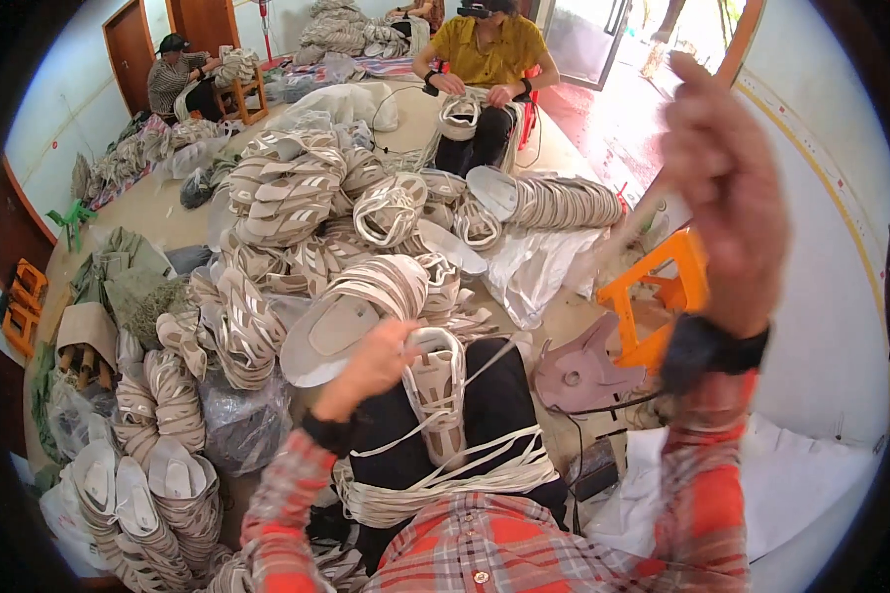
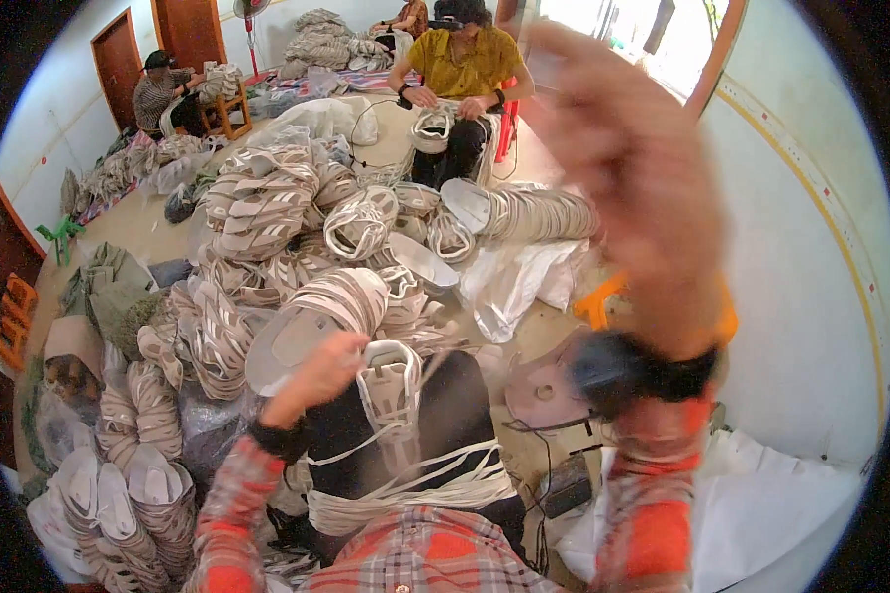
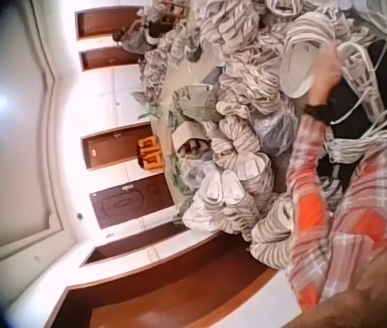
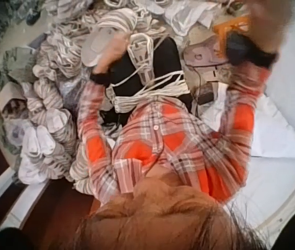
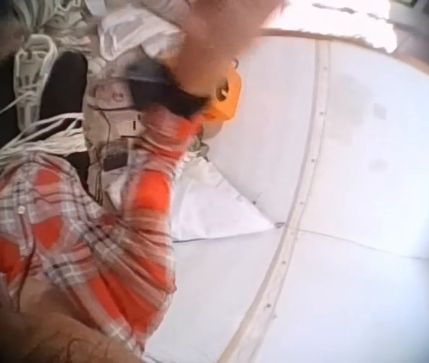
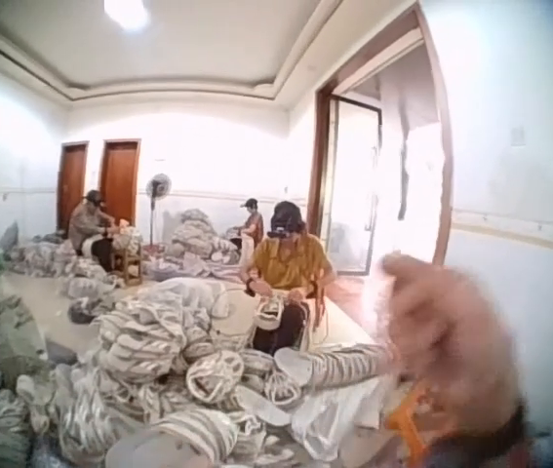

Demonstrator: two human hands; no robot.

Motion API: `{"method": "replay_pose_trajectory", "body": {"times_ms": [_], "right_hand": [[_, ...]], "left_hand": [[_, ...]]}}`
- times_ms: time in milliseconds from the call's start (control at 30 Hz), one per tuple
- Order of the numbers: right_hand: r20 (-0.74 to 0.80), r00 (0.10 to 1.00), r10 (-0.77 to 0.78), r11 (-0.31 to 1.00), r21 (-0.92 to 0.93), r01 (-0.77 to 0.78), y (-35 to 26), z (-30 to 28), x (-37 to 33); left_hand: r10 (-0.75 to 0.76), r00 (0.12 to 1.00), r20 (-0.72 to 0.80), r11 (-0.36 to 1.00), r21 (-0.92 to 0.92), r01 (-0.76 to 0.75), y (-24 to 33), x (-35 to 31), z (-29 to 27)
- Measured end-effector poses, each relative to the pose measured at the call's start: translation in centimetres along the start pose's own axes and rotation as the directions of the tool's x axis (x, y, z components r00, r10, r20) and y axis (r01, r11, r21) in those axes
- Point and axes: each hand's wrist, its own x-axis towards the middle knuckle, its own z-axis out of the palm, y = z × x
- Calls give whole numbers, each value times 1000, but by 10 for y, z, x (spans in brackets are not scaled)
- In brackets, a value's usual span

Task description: Lacing white shoe uppers while seated in a manufacturing area.

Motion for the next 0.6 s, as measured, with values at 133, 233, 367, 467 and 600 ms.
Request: {"method": "replay_pose_trajectory", "body": {"times_ms": [133,233,367,467,600], "right_hand": [[-336,902,-270,938,-301,169,-50,-128,-14],[-524,797,-302,921,-376,102,-54,-214,-61],[-612,656,-441,625,-734,-265,-10,-267,-120],[-479,818,-318,169,-878,-448,61,-246,-141],[-29,973,228,567,-809,-157,225,-161,-186]], "left_hand": [[-2,994,106,971,240,-24,-39,-7,67],[-69,979,191,986,-136,96,-48,6,76],[-143,962,233,927,-310,213,-42,9,86],[-153,975,160,938,-287,194,-42,11,93],[-211,903,376,832,-416,367,-31,17,79]]}}
